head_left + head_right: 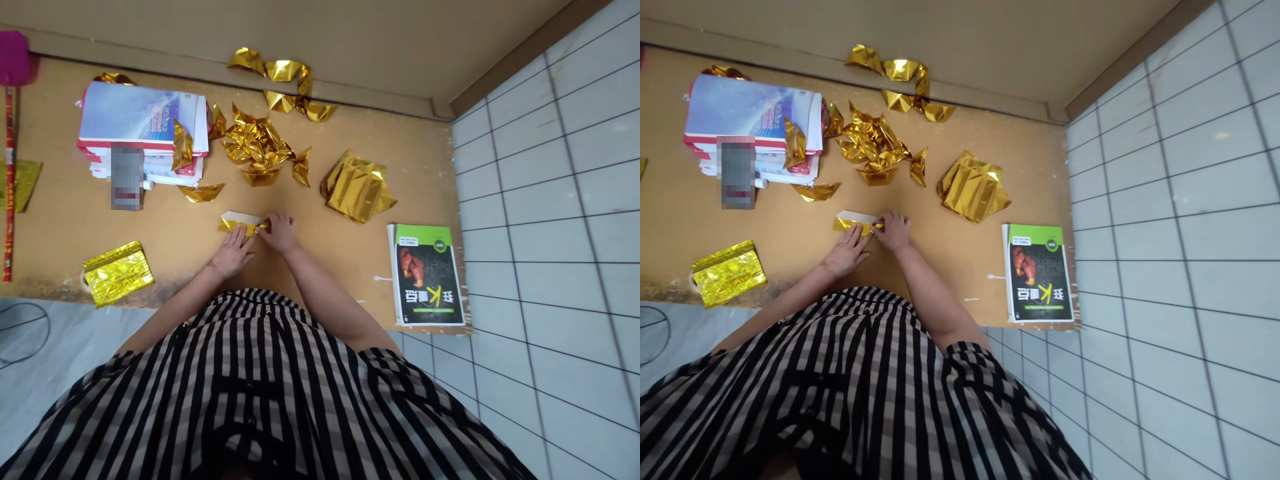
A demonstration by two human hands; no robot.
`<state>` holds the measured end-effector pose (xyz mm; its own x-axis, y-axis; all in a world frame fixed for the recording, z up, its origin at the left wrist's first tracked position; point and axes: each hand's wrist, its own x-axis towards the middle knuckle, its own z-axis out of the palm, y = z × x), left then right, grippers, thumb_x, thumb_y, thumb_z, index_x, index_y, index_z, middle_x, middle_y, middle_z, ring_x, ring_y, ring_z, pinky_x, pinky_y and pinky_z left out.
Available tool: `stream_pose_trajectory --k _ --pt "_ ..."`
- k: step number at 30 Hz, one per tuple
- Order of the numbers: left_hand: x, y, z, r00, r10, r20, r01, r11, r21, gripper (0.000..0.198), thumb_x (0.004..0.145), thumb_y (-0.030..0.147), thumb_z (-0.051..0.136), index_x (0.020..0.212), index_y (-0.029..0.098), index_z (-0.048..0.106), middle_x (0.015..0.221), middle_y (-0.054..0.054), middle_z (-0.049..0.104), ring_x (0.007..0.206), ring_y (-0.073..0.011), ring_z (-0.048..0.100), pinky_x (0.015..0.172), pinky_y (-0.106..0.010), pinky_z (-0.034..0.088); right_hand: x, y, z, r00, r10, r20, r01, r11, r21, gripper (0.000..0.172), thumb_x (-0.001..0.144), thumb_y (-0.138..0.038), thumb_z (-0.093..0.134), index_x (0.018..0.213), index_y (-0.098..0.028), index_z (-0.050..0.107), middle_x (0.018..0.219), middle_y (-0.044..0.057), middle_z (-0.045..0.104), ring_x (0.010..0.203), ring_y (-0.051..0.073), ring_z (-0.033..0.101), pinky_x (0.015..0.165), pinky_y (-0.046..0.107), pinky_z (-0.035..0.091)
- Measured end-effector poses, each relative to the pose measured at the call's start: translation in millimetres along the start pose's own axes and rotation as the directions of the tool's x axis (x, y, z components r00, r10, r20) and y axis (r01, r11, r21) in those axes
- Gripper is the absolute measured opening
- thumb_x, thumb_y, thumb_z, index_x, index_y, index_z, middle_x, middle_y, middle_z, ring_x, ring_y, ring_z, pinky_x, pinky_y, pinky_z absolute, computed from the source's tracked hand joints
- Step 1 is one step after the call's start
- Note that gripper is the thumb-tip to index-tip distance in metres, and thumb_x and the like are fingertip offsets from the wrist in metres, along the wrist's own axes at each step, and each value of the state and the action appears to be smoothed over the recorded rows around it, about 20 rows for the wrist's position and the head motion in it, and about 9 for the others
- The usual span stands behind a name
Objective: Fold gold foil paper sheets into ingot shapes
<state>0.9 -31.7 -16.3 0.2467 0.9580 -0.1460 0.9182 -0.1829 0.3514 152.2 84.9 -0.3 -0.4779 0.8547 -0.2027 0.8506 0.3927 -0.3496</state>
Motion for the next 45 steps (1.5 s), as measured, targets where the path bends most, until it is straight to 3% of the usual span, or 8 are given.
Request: stream_pose_trajectory --k 14,24,32,45 --pt "1.8 3.3 -3.0 0.999 -0.031 0.012 0.031 0.999 0.016 0.055 0.099 0.038 0.041 0.149 0.014 0.042 0.159 -0.023 0.033 0.15 -0.0347 0.027 0.119 -0.056 0.027 -3.0 1.9 18.3 0.995 0.035 -0.09 -0.035 0.999 0.011 0.028 0.091 -0.041 0.053 0.11 -0.023 0.064 0.112 0.014 0.064 0.107 0.033 0.054 0.092 0.047 0.036" --pt "-0.3 1.0 1.2 1.0 -0.016 -0.026 0.015 1.0 -0.015 0.054 0.099 0.039 0.043 0.147 0.016 0.045 0.158 -0.02 0.037 0.15 -0.0333 0.027 0.119 -0.056 0.028 -4.4 8.0 20.1 0.989 0.052 -0.135 -0.04 0.995 0.088 0.021 0.089 -0.032 0.052 0.103 -0.025 0.066 0.108 0.012 0.067 0.104 0.031 0.055 0.091 0.046 0.036" --pt "0.3 0.8 -0.5 1.0 -0.01 -0.022 0.01 0.999 -0.032 0.053 0.099 0.038 0.043 0.146 0.015 0.045 0.157 -0.02 0.038 0.149 -0.0331 0.028 0.119 -0.055 0.029 -2.4 7.7 9.0 0.987 0.143 -0.08 -0.133 0.985 0.113 0.023 0.087 -0.024 0.049 0.098 -0.025 0.07 0.104 0.01 0.068 0.103 0.029 0.057 0.09 0.044 0.035" --pt "1.2 6.7 -2.2 0.999 -0.041 -0.023 0.041 0.999 -0.01 0.053 0.099 0.039 0.044 0.146 0.014 0.047 0.157 -0.02 0.038 0.148 -0.034 0.031 0.118 -0.056 0.03 1.6 5.7 13.5 0.98 0.116 -0.161 -0.097 0.988 0.122 0.017 0.089 -0.027 0.052 0.091 -0.022 0.068 0.096 0.009 0.067 0.097 0.026 0.055 0.087 0.04 0.034"
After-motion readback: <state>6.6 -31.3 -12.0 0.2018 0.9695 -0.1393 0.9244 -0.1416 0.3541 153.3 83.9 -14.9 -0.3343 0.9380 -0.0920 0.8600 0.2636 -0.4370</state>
